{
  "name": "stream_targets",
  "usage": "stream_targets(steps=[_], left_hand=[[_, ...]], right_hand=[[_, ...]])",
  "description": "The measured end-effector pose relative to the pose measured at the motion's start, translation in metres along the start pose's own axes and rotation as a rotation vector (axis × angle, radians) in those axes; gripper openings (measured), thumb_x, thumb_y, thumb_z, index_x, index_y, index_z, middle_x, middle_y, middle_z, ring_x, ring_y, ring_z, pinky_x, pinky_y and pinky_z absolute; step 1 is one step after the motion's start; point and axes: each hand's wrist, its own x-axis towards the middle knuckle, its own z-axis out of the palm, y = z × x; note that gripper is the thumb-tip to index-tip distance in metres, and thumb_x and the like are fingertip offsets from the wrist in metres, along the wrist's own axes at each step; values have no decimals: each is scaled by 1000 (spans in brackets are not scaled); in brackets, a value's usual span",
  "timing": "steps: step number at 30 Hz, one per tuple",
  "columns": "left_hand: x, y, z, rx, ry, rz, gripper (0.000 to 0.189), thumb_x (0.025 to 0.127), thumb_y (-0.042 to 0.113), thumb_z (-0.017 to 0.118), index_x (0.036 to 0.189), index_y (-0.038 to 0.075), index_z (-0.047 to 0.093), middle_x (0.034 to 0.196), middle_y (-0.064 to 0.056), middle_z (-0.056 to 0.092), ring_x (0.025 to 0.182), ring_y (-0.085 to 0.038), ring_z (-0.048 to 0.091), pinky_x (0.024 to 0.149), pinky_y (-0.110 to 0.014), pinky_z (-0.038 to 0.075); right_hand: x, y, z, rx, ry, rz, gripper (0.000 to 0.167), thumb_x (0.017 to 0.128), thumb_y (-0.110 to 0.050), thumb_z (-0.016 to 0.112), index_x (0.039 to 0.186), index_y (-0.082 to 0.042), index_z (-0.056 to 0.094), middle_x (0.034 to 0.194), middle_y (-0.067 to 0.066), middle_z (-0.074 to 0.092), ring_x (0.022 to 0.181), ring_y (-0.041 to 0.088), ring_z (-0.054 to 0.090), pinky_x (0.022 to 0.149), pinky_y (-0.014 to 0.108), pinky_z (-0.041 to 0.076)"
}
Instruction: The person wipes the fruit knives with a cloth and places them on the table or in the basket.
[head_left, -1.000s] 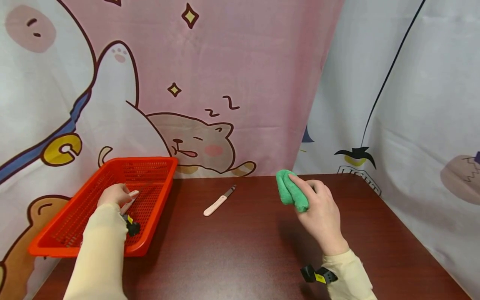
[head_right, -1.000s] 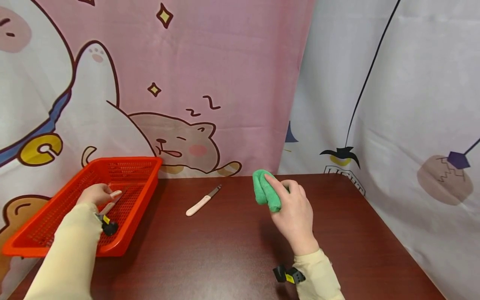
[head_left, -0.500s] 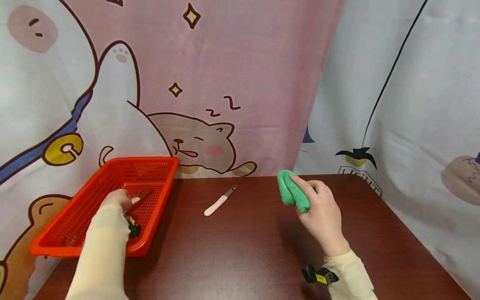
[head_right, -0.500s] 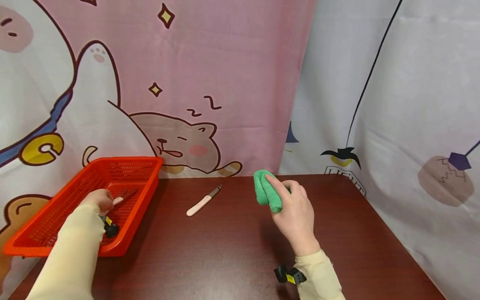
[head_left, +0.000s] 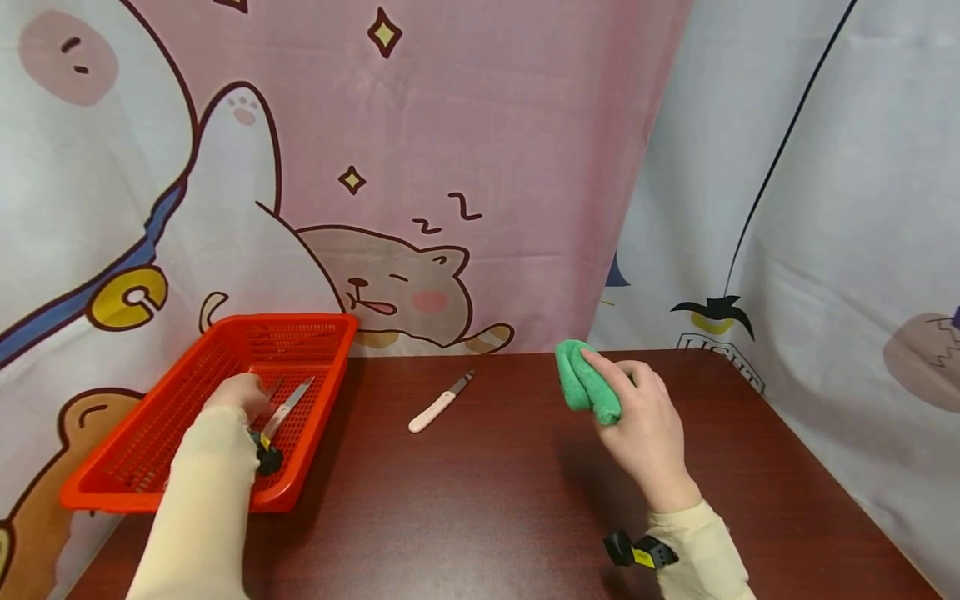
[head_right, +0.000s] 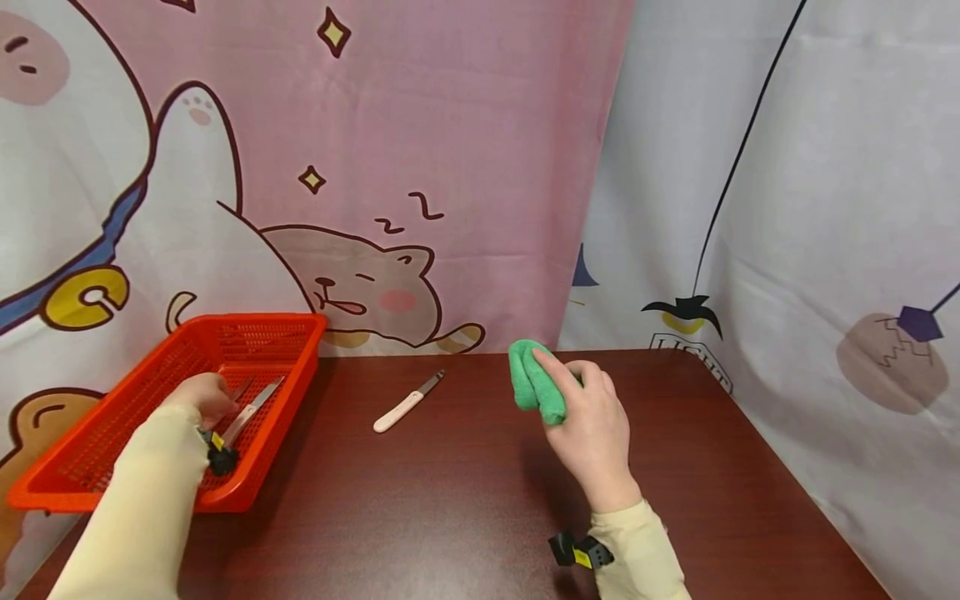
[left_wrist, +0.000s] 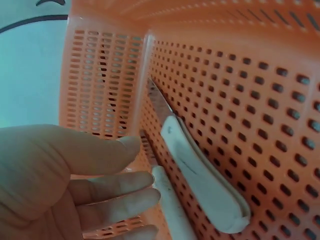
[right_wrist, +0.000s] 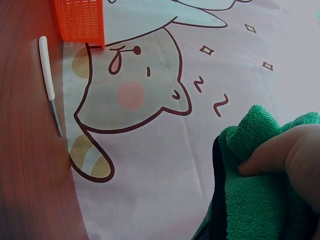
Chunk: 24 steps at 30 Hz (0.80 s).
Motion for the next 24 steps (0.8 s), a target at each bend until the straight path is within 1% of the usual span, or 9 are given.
stream_targets(steps=[2,6,9,12,14,19,24], left_hand=[[-1,2,-2,-9,6,25,34,83,9,73,110,-8,64,96,-21,63,86,-35,56,70,-43,51],[-5,9,-7,41,33,110,37,87,12,69,115,-11,60,108,-29,62,97,-43,57,81,-54,50],[-11,15,-11,48,58,135,43,91,16,66,122,-12,56,117,-33,58,104,-47,55,86,-59,47],[-14,20,-13,25,95,149,49,94,22,64,129,-11,52,125,-33,54,109,-48,53,90,-61,45],[-15,24,-15,24,138,182,51,96,25,63,131,-10,50,127,-33,53,110,-48,52,91,-62,44],[-21,38,-19,48,261,290,47,98,25,60,130,-9,53,123,-33,56,106,-48,56,87,-62,46],[-33,57,-21,37,368,350,41,100,24,59,126,-6,56,117,-30,61,100,-45,60,83,-60,48]], right_hand=[[0,0,0,-1,1,-1,77,66,7,78,135,-23,61,105,15,57,94,34,55,64,49,49],[0,0,0,-3,1,0,78,66,7,78,135,-24,61,106,15,57,95,34,54,64,49,49],[0,0,-1,-1,-3,1,78,66,8,77,135,-24,61,106,15,57,95,35,54,65,50,48],[0,0,-1,2,-6,0,78,66,8,77,135,-23,61,106,16,57,95,35,54,67,50,48],[0,0,-1,4,-6,0,78,66,8,77,135,-23,61,106,16,57,95,35,55,68,50,48],[1,0,-2,7,-4,-1,78,65,8,78,135,-22,61,105,16,57,96,35,54,68,50,48],[1,0,-2,9,-2,-2,78,65,8,78,135,-22,62,105,16,57,96,36,54,68,51,48]])
